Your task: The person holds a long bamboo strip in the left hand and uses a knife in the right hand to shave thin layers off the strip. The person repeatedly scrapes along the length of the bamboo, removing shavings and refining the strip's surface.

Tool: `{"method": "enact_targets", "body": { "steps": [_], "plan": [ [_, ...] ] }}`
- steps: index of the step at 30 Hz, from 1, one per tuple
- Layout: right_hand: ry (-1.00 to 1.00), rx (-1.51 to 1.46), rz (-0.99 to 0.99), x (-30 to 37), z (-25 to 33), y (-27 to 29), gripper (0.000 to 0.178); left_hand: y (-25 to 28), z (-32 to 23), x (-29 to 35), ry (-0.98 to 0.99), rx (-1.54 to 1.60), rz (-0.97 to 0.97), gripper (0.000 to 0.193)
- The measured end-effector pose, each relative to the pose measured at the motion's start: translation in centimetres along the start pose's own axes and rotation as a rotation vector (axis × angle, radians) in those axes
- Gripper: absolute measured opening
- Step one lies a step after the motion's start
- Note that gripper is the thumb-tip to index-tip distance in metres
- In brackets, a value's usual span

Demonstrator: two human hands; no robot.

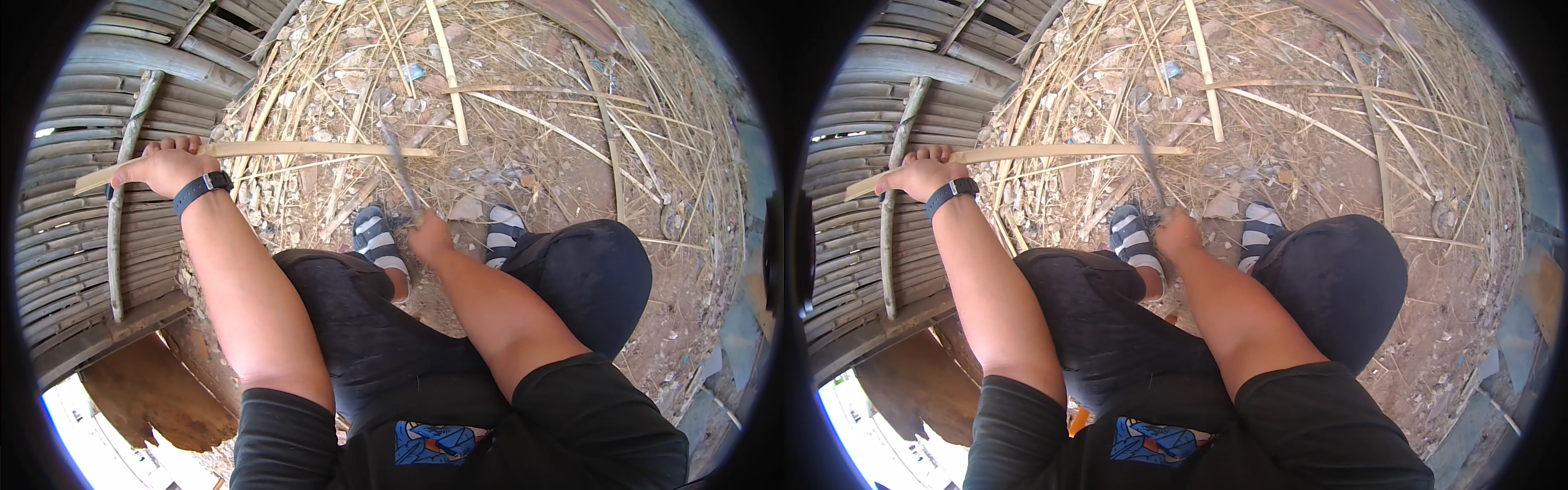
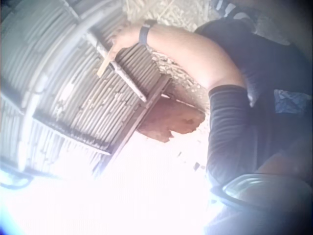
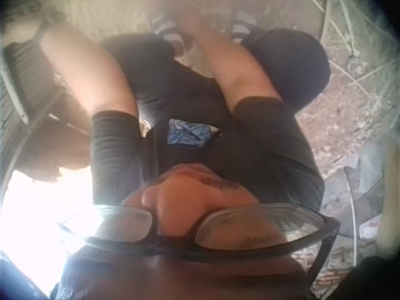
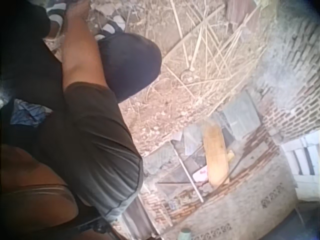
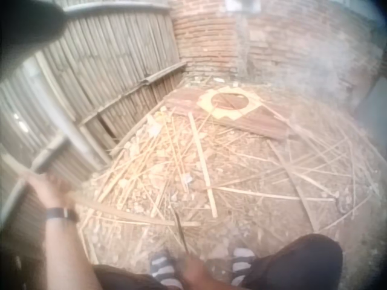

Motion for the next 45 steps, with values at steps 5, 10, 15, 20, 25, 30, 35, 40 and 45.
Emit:
{"method": "enact_targets", "body": {
  "steps": [5,10,15,20,25,30,35,40,45],
  "plan": [
    [-0.239,0.046,-0.014,-1.1,-3.7,0.4,0.051,0.3,0.2,-0.6,-0.005,0.006,-0.004,0.073],
    [-0.294,-0.081,-0.165,0.6,1.5,1.9,0.056,0.0,-1.5,-0.6,-0.032,0.061,0.021,0.078],
    [0.151,-0.122,-0.261,2.2,11.3,8.6,0.061,1.6,-8.2,-0.6,-0.113,0.3,-0.087,0.079],
    [0.637,0.255,-0.331,6.5,20.5,18.5,0.047,3.8,-12.2,-1.2,-0.077,0.63,0.006,0.08],
    [0.609,0.611,-0.471,5.5,17.5,28.6,0.032,9.0,-17.6,-2.3,-0.152,0.835,0.122,0.083],
    [0.116,0.102,-0.758,-0.1,5.6,38.2,0.036,10.8,-19.5,-1.6,-0.199,0.94,0.198,0.083],
    [0.369,-0.14,-0.815,2.1,9.2,38.5,0.036,10.2,-19.8,-1.0,-0.223,0.923,0.105,0.08],
    [0.623,0.098,-0.592,7.3,15.8,33.9,0.033,9.2,-18.6,-1.3,-0.189,0.923,0.174,0.081],
    [0.942,0.511,-0.477,9.1,19.1,29.2,0.035,8.6,-19.1,-1.3,-0.13,0.927,0.343,0.085]
  ]
}}
Point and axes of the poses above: each hand's wrist, its own x-axis away from the middle knuckle, its own y-axis out of the back of the hand, z = x × y, the point moved 6 cm from there along -x, towards the middle knuckle, and after that the axes turned 6 degrees about x, right-handed, at the moved point
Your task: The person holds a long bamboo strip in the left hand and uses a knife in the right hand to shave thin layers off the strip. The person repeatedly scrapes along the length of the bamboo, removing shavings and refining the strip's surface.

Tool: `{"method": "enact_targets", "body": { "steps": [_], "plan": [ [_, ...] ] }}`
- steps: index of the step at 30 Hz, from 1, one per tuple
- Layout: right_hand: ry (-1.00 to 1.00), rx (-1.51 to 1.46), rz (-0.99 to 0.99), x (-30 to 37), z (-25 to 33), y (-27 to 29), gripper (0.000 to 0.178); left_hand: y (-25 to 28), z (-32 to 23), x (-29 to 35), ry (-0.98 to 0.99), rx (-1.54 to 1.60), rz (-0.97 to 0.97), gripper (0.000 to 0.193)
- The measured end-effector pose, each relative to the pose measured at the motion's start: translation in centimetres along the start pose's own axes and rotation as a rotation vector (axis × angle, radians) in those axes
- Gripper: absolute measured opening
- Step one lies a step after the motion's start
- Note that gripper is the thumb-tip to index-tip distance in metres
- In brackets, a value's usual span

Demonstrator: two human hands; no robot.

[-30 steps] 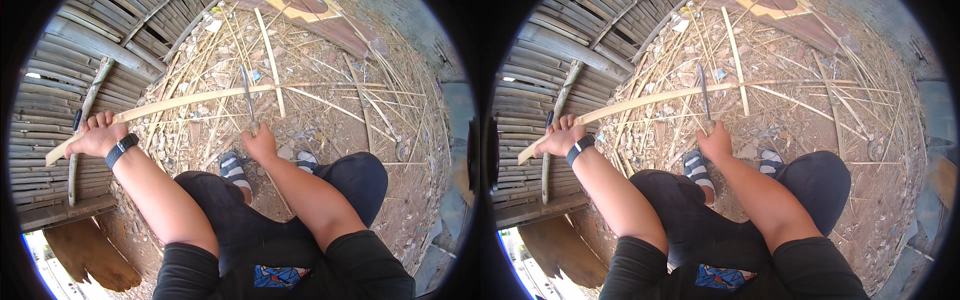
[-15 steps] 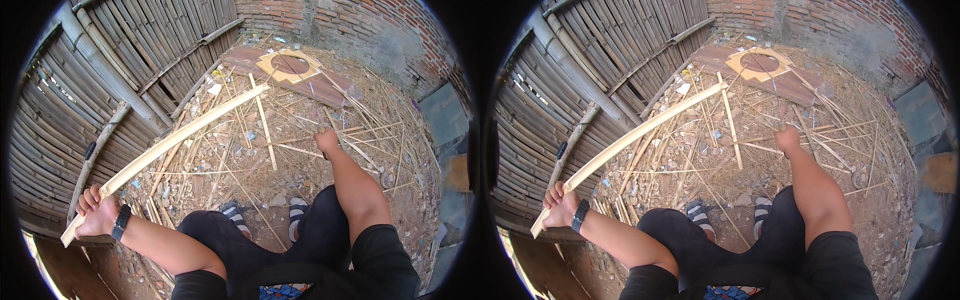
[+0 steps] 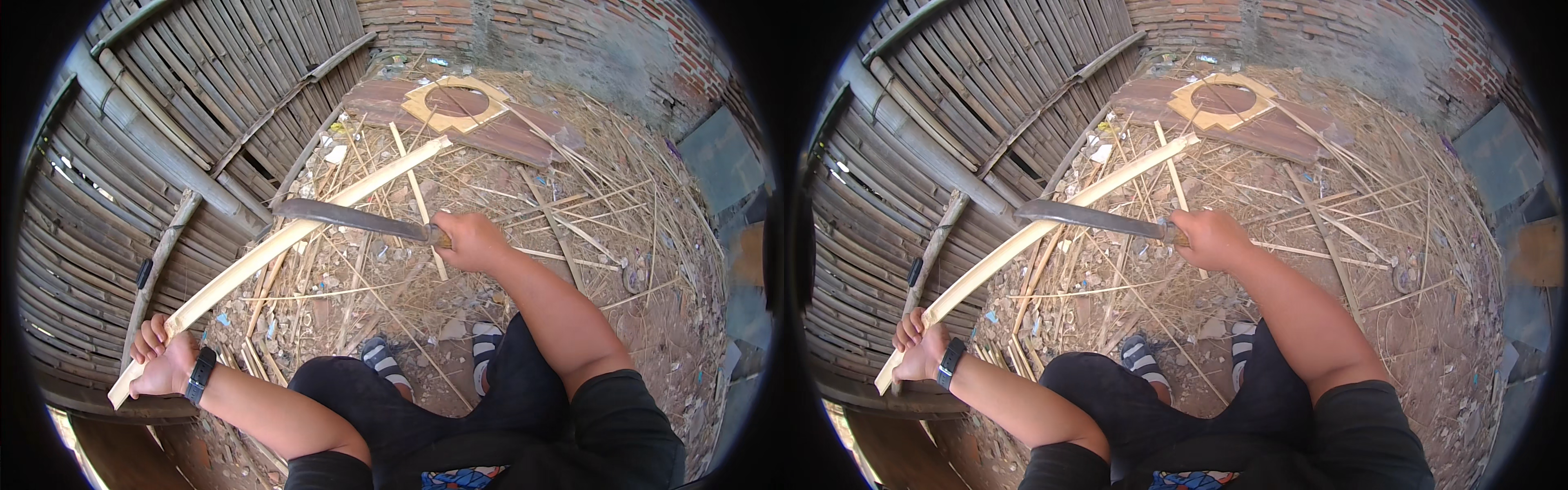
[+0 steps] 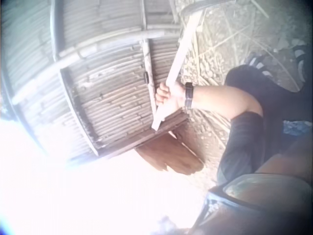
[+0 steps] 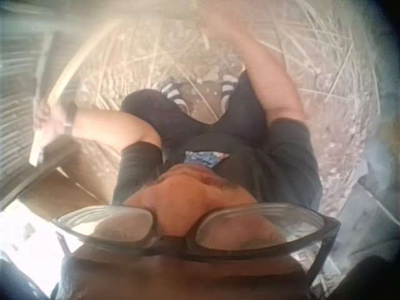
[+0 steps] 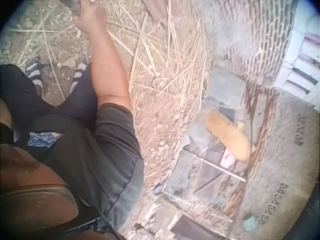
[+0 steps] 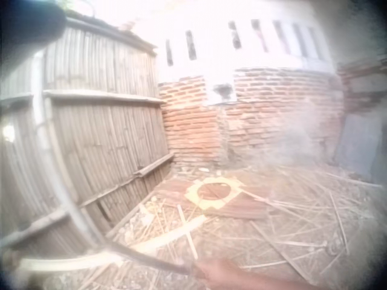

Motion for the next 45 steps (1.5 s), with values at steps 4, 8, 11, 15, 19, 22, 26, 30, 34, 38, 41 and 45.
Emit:
{"method": "enact_targets", "body": {
  "steps": [4,8,11,15,19,22,26,30,34,38,41,45],
  "plan": [
    [-0.173,0.011,-0.058,-0.2,-2.9,-0.3,0.031,0.7,-1.3,-0.1,-0.042,0.041,-0.042,0.083],
    [-0.567,-0.161,-0.19,1.0,-12.0,-0.7,0.032,-0.1,-1.4,0.3,-0.074,0.039,0.001,0.08],
    [-0.633,-0.227,-0.18,1.4,-13.0,-0.3,0.035,0.2,-1.6,0.0,-0.028,0.123,0.024,0.08],
    [-0.502,-0.305,-0.262,0.6,-10.5,0.9,0.038,0.4,-1.2,-0.1,0.001,0.147,0.028,0.079],
    [-0.546,-0.375,-0.276,0.2,-9.5,1.3,0.038,-0.7,-1.2,0.3,0.022,0.181,0.121,0.079],
    [-0.768,-0.52,-0.324,1.3,-11.5,0.9,0.04,-0.8,-1.5,0.2,0.008,0.165,0.136,0.08],
    [-0.961,-0.729,-0.385,3.0,-15.1,0.4,0.035,-1.4,-1.4,0.7,-0.056,0.051,0.092,0.081],
    [-0.958,-0.733,-0.444,3.9,-16.3,1.5,0.026,-1.3,0.8,0.6,0.028,-0.109,0.085,0.083],
    [-0.861,-0.758,-0.393,2.8,-15.4,1.1,0.028,-1.5,6.5,1.9,0.028,-0.414,-0.055,0.084],
    [-0.857,-0.673,-0.291,2.5,-14.7,0.8,0.034,-1.0,14.6,5.7,0.098,-0.607,-0.109,0.081],
    [-0.851,-0.628,-0.241,2.0,-13.5,0.1,0.033,-0.2,18.4,7.8,0.202,-0.646,-0.058,0.078],
    [-0.773,-0.555,-0.114,1.3,-12.6,-0.3,0.042,1.1,21.9,10.1,0.316,-0.671,-0.078,0.077]
  ]
}}
Point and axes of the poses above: each hand's wrist, its own x-axis away from the middle knuckle, its own y-axis out of the back of the hand, z = x × y, the point moved 6 cm from there along -x, towards the middle knuckle, and after that the axes turned 6 degrees about x, right-handed, at the moved point
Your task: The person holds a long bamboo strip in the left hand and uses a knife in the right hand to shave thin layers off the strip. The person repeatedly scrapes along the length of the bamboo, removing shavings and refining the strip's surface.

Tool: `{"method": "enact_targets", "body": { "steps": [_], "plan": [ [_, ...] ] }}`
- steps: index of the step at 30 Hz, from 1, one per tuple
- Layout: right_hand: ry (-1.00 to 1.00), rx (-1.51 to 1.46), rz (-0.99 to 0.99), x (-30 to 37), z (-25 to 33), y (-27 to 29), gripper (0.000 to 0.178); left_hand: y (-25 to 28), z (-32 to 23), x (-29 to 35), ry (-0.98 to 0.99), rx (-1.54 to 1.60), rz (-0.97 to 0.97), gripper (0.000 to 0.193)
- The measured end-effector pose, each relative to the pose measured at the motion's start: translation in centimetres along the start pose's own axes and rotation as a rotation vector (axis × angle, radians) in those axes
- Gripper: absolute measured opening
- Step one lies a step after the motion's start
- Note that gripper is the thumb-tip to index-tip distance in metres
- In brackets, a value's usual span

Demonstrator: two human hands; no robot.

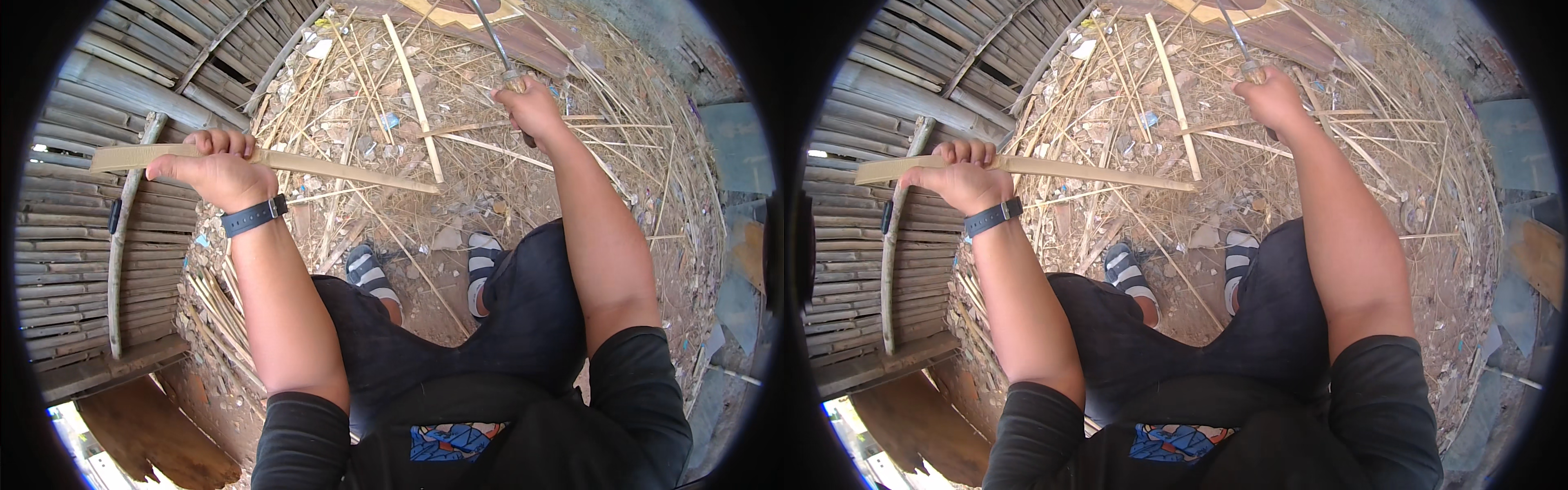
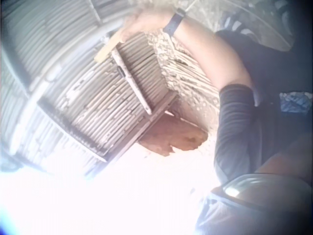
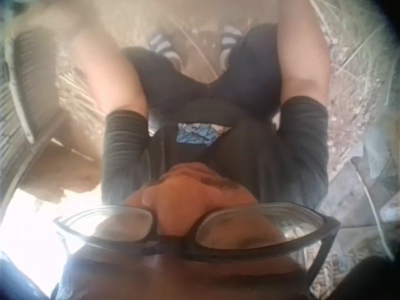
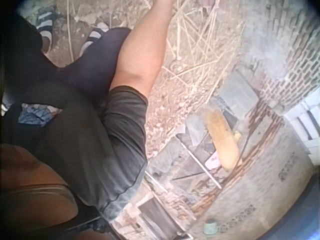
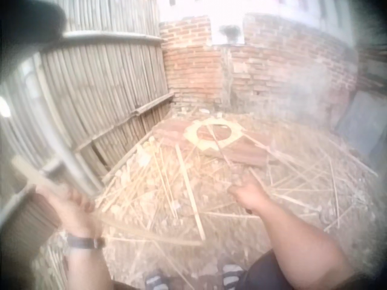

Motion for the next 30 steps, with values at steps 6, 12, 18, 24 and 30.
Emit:
{"method": "enact_targets", "body": {
  "steps": [6,12,18,24,30],
  "plan": [
    [0.081,0.213,-0.012,-0.1,-0.1,-1.2,0.052,0.4,0.7,-0.8,-0.042,-0.022,0.01,0.08],
    [0.041,-0.01,0.157,2.8,3.1,-7.0,0.038,2.0,0.2,-1.9,-0.045,-0.045,-0.093,0.08],
    [-0.144,-0.215,0.166,4.0,-0.7,-14.4,0.04,3.2,0.6,-2.6,-0.03,-0.062,-0.124,0.079],
    [-0.368,-0.026,0.025,9.6,-12.8,-23.4,0.036,4.9,-2.5,-4.1,-0.139,-0.119,-0.224,0.076],
    [-0.401,0.228,0.187,13.5,-14.5,-27.1,0.043,8.1,-1.9,-5.1,-0.134,-0.199,-0.376,0.076]
  ]
}}
Point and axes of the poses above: each hand's wrist, its own x-axis away from the middle knuckle, its own y-axis out of the back of the hand, z = x × y, the point moved 6 cm from there along -x, towards the middle knuckle, and after that the axes turned 6 degrees about x, right-handed, at the moved point
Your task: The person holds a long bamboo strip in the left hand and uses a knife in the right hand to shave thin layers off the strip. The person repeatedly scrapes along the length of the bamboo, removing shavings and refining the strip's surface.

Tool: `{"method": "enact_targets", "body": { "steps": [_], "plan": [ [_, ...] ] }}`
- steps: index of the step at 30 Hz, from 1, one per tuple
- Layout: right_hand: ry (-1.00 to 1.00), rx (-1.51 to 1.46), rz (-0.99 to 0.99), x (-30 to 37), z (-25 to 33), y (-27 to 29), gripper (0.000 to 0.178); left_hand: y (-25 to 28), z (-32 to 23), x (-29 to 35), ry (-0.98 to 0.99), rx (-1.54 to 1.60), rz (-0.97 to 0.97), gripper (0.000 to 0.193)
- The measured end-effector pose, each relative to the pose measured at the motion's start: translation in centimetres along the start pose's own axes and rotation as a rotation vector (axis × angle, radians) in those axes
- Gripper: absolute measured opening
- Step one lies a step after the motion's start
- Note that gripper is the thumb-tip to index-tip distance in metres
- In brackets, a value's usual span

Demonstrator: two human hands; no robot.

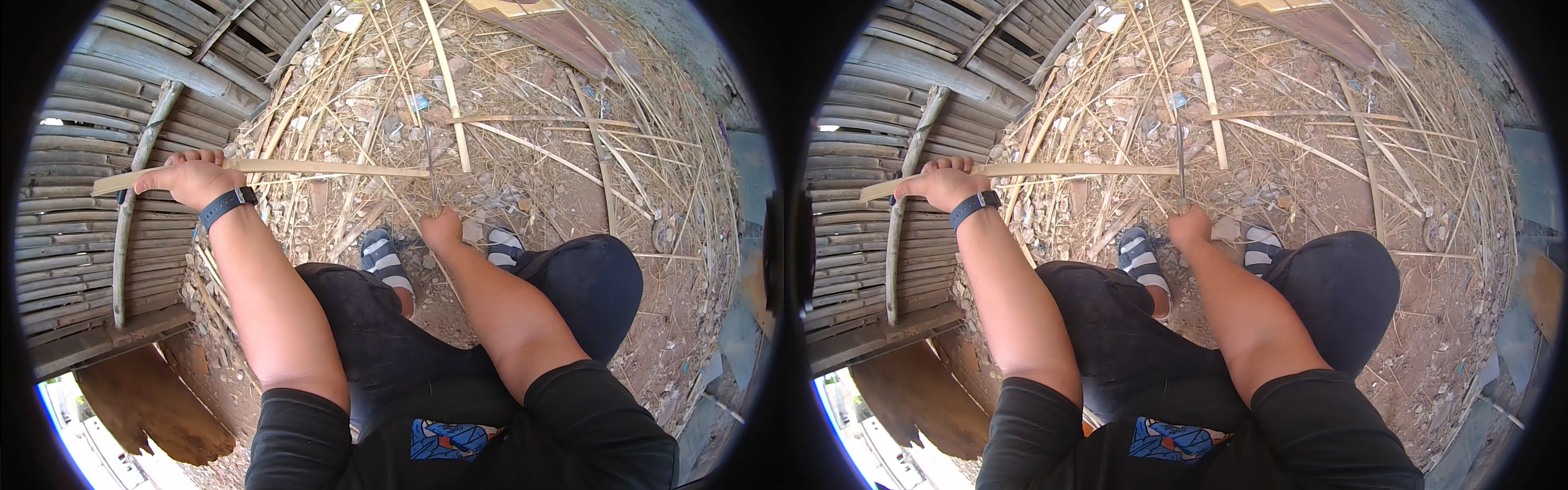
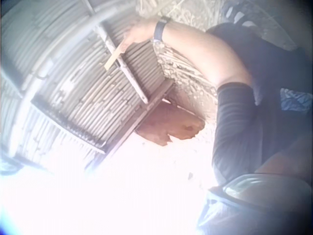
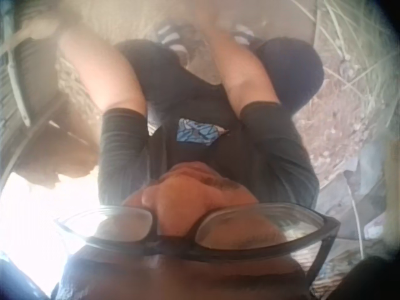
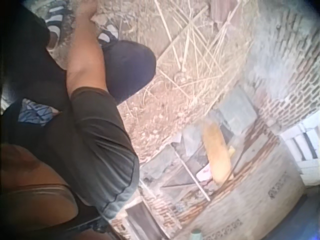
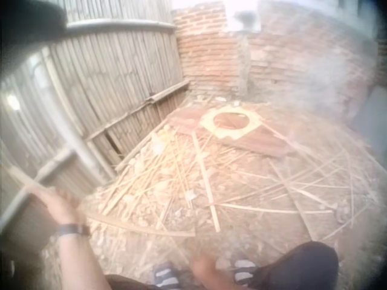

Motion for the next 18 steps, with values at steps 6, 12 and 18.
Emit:
{"method": "enact_targets", "body": {
  "steps": [6,12,18],
  "plan": [
    [-0.029,0.078,0.057,2.0,-3.3,-1.6,0.043,0.5,0.2,-1.1,-0.043,-0.04,-0.067,0.073],
    [0.083,0.068,0.089,0.5,-3.3,-1.7,0.042,-0.3,0.3,-0.9,-0.047,-0.039,-0.042,0.072],
    [0.238,0.07,0.163,3.2,0.4,-1.3,0.042,0.9,1.5,-2.1,-0.044,-0.056,-0.074,0.074]
  ]
}}
Point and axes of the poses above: each hand's wrist, its own x-axis away from the middle knuckle, its own y-axis out of the back of the hand, z = x × y, the point moved 6 cm from there along -x, towards the middle knuckle, and after that the axes turned 6 degrees about x, right-handed, at the moved point
